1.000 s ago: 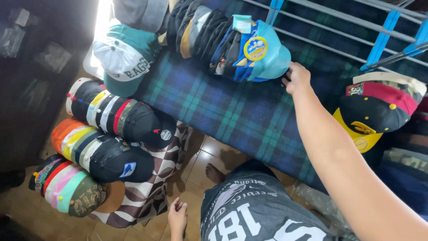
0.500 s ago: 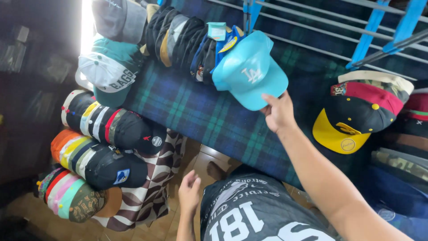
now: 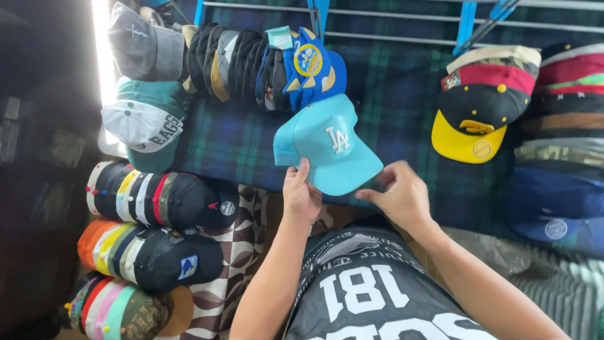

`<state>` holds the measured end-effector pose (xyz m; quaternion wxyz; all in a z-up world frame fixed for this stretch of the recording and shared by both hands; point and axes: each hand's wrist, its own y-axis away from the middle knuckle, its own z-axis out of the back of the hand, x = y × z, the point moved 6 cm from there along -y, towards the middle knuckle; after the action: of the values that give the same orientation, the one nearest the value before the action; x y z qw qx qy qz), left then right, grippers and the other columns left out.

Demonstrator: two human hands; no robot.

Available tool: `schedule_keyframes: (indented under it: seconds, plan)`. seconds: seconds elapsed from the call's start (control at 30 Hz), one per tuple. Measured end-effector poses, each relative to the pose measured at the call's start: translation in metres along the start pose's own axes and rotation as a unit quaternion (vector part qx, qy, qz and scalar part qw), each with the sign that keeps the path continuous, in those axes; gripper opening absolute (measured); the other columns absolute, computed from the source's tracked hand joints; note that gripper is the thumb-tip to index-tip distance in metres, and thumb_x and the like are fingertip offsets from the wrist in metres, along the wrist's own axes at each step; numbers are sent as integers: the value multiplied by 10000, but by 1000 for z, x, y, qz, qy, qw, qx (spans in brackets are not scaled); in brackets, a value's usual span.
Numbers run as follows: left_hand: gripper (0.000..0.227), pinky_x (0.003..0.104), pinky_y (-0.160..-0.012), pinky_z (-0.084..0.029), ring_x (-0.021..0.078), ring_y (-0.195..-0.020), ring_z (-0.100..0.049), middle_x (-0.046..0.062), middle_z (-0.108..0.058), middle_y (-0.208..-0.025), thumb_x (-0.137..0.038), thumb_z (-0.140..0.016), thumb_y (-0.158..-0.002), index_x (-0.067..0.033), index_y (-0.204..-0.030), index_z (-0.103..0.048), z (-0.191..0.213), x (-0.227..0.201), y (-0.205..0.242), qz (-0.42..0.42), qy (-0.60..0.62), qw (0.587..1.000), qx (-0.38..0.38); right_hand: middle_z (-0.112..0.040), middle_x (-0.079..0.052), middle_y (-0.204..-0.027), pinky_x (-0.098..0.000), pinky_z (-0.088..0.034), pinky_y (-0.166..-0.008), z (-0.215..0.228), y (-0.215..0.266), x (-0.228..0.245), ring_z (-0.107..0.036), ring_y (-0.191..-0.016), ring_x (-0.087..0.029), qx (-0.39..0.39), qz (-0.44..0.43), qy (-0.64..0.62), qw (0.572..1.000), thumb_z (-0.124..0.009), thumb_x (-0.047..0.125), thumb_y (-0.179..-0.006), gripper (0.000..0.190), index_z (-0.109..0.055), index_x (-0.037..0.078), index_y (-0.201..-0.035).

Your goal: Sorting and inspecting a collection of baseball caps by picking them up, rotating them, and stacking them.

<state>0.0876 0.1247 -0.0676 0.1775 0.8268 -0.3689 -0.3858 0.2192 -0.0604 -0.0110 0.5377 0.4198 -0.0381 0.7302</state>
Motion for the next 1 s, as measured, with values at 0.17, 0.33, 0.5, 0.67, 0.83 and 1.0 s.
schedule_keyframes:
  seconds: [0.17, 0.33, 0.5, 0.67, 0.83, 1.0]
  plan:
    - [263, 530, -803, -640, 361, -967, -744, 216, -719, -1145, -266, -599, -1018, -77, -1200, -585, 38, -3, 8, 4, -56, 992, 110, -651, -56, -1224, -370, -621, -806, -15, 51, 26, -669, -1141, -273, -174, 391, -26, 903, -861, 224, -759, 438, -709, 162, -1165]
    - [616, 356, -1140, -331, 157, -1331, -511, 31, -575, -1435, -479, -391, -1081, -97, -1563, -430, 0, -57, 77, -59, -255, 932, 252, -757, 14, -948, -335, -576, -819, -59, 43, -7, -668, -926, -73, -47, 130, -318, 938, -813, 144, -883, 171, -793, 163, -1052]
    - [568, 510, -941, -544, 428, -1125, -621, 193, -616, -1243, -46, -709, -824, -77, -1382, -603, 1, -105, 87, -432, -676, 545, 244, -755, -236, -1036, -510, -630, -830, -57, 82, 6, -778, -922, -354, -30, -53, -650, 757, -753, -69, -812, 342, -696, -2, -1142]
    - [382, 411, -968, -532, 286, -1131, -652, 79, -672, -1198, -142, -743, -868, -87, -1242, -681, -2, -126, 121, -608, -580, 495, 223, -752, -239, -1031, -529, -626, -859, -52, 103, -2, -775, -924, -372, -62, -59, -664, 743, -743, -67, -833, 314, -681, -22, -1137]
    - [1015, 637, -1096, -405, 506, -1356, -480, 245, -347, -1605, -195, -864, -760, -118, -1609, -314, 24, -118, 73, -286, -603, 728, 153, -753, -212, -1014, -543, -622, -876, -50, 117, -5, -774, -927, -364, -93, -45, -664, 741, -750, -45, -846, 291, -688, -19, -1129]
    - [432, 450, -1194, -344, 293, -1422, -443, 195, -578, -1464, -271, -471, -1089, -4, -1397, -612, -4, -52, 116, -67, -423, 764, 482, -755, -33, -883, -328, -557, -835, -59, 121, -22, -670, -911, -90, -207, 83, -314, 923, -890, 170, -842, 255, -797, 140, -1078]
